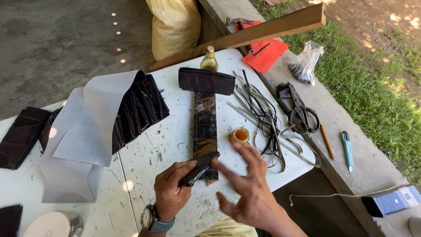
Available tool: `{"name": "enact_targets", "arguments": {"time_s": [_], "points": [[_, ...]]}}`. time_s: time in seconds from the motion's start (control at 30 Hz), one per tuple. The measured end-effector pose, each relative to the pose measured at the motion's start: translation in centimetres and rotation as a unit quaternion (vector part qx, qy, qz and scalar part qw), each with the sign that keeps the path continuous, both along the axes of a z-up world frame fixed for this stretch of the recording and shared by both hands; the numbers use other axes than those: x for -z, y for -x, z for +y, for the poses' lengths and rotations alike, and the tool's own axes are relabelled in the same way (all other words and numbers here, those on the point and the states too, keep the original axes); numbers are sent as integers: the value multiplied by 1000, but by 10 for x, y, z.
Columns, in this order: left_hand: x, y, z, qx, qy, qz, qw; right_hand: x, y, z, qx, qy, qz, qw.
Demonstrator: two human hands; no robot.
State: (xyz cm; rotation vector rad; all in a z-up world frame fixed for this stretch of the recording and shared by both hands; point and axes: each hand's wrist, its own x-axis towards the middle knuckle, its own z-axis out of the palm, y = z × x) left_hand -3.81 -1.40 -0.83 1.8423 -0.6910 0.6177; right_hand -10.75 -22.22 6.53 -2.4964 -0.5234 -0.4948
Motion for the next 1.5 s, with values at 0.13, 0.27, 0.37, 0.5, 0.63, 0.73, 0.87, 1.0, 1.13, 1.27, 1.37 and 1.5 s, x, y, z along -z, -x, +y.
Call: {"name": "enact_targets", "arguments": {"time_s": [0.13, 0.27, 0.37, 0.5, 0.63, 0.73, 0.87, 1.0, 1.13, 1.27, 1.37, 1.5], "points": [[-6, -1, 2, -5, -6, -11, 1000, 2, -1, 3, 7, -11, -10, 1000], [-7, 3, 5, 3, -24, -15, 1000, -2, 3, 5, 13, 21, -31, 999], [-8, 2, 8, -1, -37, -14, 999, -13, 0, 8, 4, 24, -55, 998], [-5, 7, 9, 2, -50, -10, 999, -23, -14, 6, 59, 134, -39, 988], [-5, 5, 9, -5, -43, -7, 999, -22, -17, 1, 89, 82, -44, 992], [-1, 6, 11, -13, -51, -3, 999, -8, -2, 9, 9, 49, -43, 998], [1, 2, 10, -1, -60, -3, 998, 1, 9, 16, -50, 24, -24, 998], [3, 3, 14, 0, -53, 6, 999, 1, 8, 16, -44, 51, -33, 997], [4, 0, 17, -18, -85, -32, 996, -3, 7, 17, -36, 34, -8, 999], [5, 3, 19, -18, -89, -36, 995, -4, 12, 24, -73, 16, 21, 997], [1, -1, 21, -17, -82, -57, 995, -10, 2, 24, -93, 29, 14, 995], [2, 7, 25, -17, -103, -60, 993, -10, -3, 15, 21, 73, -9, 997]]}}
